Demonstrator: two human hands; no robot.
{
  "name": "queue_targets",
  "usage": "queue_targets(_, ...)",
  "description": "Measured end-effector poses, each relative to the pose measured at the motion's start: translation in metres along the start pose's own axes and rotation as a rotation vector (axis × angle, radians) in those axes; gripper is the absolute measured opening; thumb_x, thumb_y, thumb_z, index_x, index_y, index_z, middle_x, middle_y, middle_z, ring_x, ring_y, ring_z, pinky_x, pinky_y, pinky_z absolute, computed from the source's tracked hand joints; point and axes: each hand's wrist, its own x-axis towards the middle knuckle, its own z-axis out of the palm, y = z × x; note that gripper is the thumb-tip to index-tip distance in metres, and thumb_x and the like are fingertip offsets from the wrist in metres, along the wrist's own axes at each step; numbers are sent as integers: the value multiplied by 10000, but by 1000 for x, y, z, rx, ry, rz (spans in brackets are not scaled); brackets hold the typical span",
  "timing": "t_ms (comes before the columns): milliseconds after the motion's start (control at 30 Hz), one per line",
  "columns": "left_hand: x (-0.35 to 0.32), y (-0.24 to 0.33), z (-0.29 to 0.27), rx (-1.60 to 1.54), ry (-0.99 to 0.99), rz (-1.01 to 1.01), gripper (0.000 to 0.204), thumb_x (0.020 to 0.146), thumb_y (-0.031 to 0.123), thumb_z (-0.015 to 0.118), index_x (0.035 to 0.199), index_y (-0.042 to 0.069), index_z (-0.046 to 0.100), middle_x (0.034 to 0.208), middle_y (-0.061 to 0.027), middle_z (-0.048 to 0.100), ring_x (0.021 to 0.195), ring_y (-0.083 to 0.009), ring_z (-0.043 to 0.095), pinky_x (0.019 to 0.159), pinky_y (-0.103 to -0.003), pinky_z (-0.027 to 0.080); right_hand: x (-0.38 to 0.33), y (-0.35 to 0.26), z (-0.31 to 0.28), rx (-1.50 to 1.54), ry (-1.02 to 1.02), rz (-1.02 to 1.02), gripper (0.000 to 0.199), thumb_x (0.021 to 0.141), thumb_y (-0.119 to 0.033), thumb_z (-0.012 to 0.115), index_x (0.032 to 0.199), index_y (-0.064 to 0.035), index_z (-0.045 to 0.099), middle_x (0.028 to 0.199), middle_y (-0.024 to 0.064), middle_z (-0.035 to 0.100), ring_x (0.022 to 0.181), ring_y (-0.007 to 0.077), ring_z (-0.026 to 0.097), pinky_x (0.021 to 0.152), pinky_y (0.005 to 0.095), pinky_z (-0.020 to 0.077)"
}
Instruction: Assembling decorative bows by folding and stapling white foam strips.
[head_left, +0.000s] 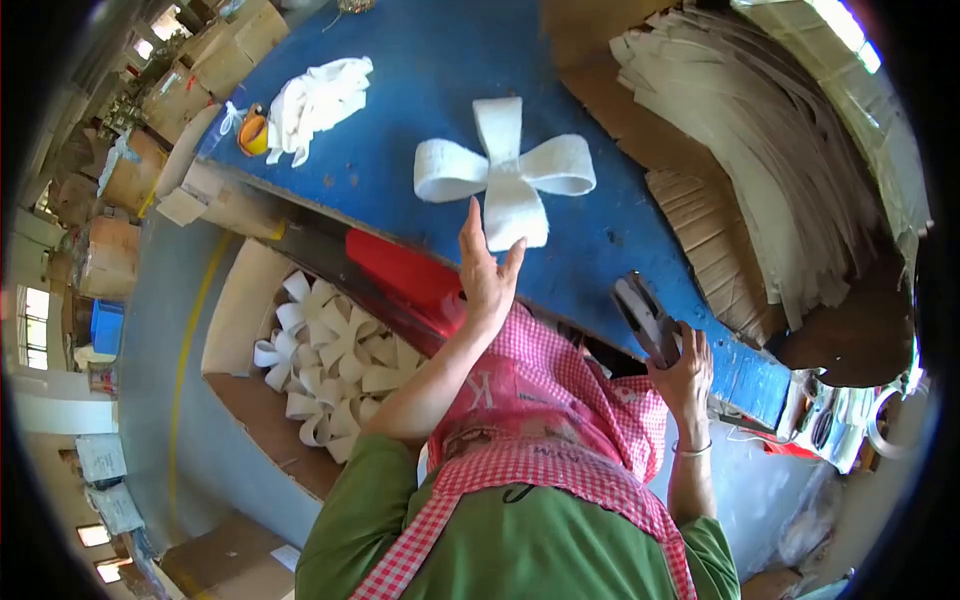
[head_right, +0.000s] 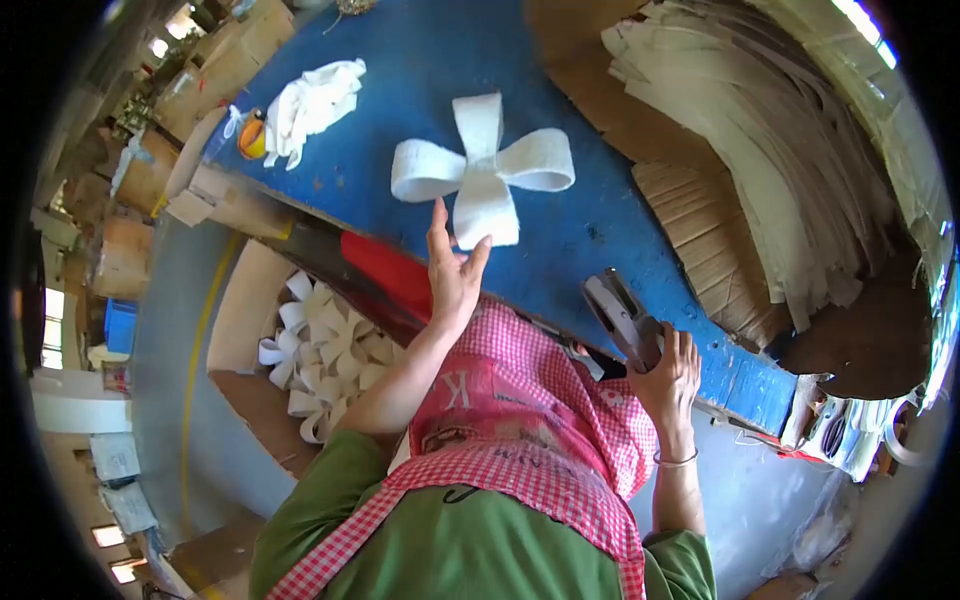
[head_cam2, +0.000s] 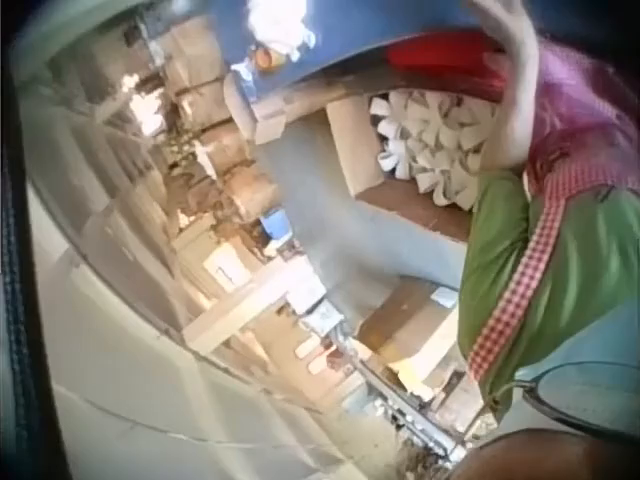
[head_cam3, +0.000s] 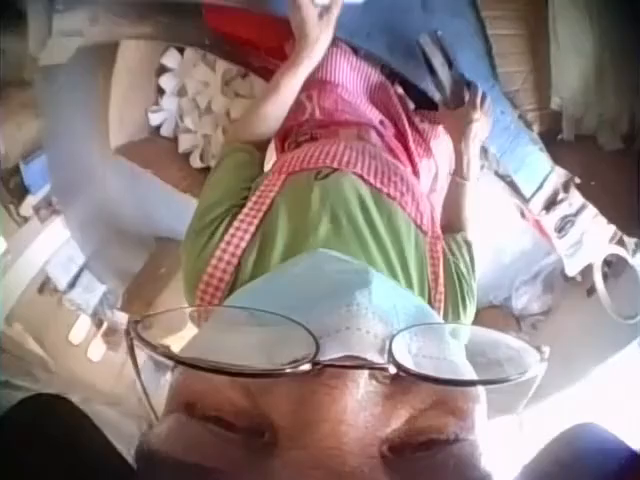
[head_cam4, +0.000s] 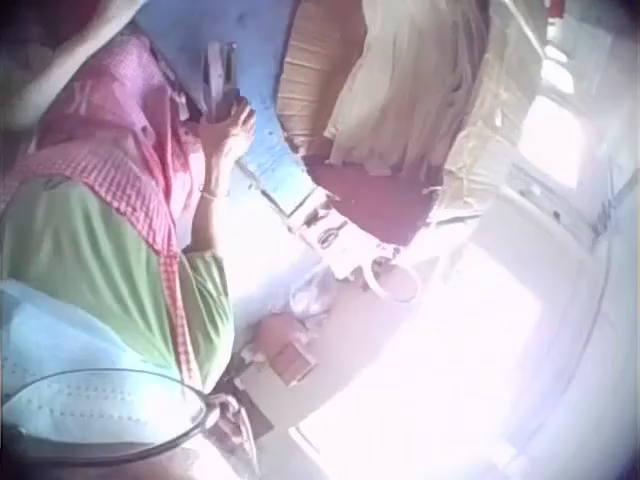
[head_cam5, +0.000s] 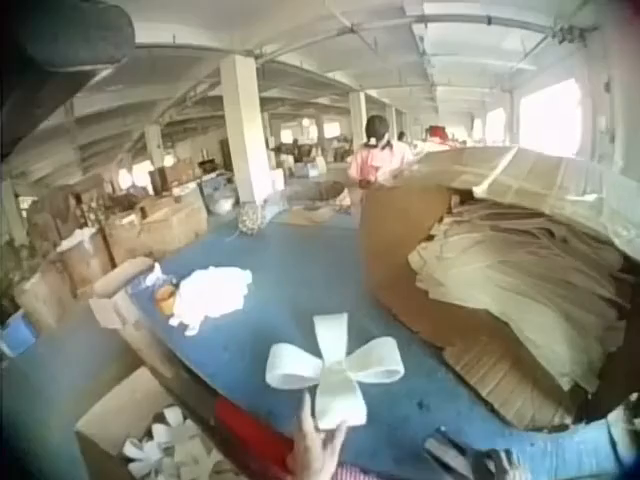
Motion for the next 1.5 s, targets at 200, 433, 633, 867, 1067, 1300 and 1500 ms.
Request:
queue_targets(200,36,-17,7,56,-144,-35,598,801,37,626,1325,66,340,1121,-164,565,1018,-187,551,833,-294,445,53,-2,12,-221,22,-48,673,522,-301,793,1089,-61,522,981,133,523,951,316,510,818,399,413)
queue_targets(433,123,-41,-26,126,-62,27,517,793,1,611,1269,9,411,1171,-177,537,1086,-215,506,885,-322,411,87,12,18,-127,5,-67,697,604,-367,759,1159,-32,503,1009,159,524,980,319,509,860,408,401)
queue_targets(633,67,-21,-6,582,261,363,528,809,113,606,1285,21,396,1333,-252,342,1251,-378,307,1028,-417,253,158,103,10,-286,226,83,560,745,-356,645,1182,-40,493,1121,204,509,952,314,529,791,400,448)
queue_targets(867,16,-31,22,793,-79,352,322,831,137,568,1146,75,548,1264,-152,460,1158,-337,438,934,-406,400,236,197,-19,-759,309,578,582,801,-109,519,1350,-146,330,1279,190,403,1156,310,389,906,441,353)
queue_targets(1067,20,-26,39,765,-81,401,223,814,103,561,1021,30,600,1082,-138,584,1030,-310,528,879,-382,428,247,272,-9,-674,319,625,499,799,-61,554,1269,-150,410,1146,148,522,1027,299,541,864,444,422)
queue_targets(1300,15,-29,25,806,-44,380,194,810,101,560,975,17,618,1018,-127,615,1005,-284,547,881,-376,431,213,176,-51,-938,562,98,105,809,-176,574,868,-91,597,911,108,614,891,263,603,646,382,480)
queue_targets(1500,9,-23,32,739,-75,397,200,827,141,573,974,15,623,1002,-130,622,976,-266,568,868,-364,440,153,118,-43,264,422,93,223,811,-83,548,1028,-33,572,808,63,616,724,212,596,595,315,464)
